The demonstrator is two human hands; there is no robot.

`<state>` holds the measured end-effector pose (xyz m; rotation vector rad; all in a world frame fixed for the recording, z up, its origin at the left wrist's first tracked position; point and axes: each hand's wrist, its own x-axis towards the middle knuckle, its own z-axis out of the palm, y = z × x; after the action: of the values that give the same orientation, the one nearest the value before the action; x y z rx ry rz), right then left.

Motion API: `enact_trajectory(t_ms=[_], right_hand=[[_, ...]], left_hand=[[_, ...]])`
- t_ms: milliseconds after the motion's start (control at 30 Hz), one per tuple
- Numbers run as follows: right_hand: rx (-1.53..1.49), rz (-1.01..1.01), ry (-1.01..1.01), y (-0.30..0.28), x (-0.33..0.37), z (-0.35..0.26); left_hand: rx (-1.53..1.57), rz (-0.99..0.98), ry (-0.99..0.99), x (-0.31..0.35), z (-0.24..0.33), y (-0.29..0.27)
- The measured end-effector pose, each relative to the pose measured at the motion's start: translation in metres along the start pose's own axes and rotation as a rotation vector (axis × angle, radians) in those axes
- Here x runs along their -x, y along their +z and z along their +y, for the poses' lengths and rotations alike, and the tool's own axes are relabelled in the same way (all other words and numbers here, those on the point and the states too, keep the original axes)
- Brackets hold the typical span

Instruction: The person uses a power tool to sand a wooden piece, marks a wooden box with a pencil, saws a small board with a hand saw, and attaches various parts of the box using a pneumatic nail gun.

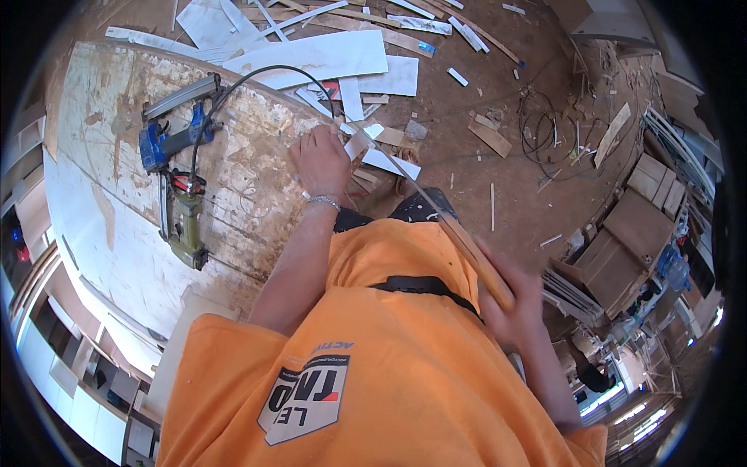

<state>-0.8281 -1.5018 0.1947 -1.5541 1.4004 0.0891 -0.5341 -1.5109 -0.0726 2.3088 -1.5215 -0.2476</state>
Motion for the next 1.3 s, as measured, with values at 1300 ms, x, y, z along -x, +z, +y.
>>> enact_trajectory(t_ms=[1300], right_hand=[[0.059,0.041,-0.15,0.059,-0.138,-0.031]], left_hand=[[-0.077,-0.073,-0.08,0.002,-0.007,0.015]])
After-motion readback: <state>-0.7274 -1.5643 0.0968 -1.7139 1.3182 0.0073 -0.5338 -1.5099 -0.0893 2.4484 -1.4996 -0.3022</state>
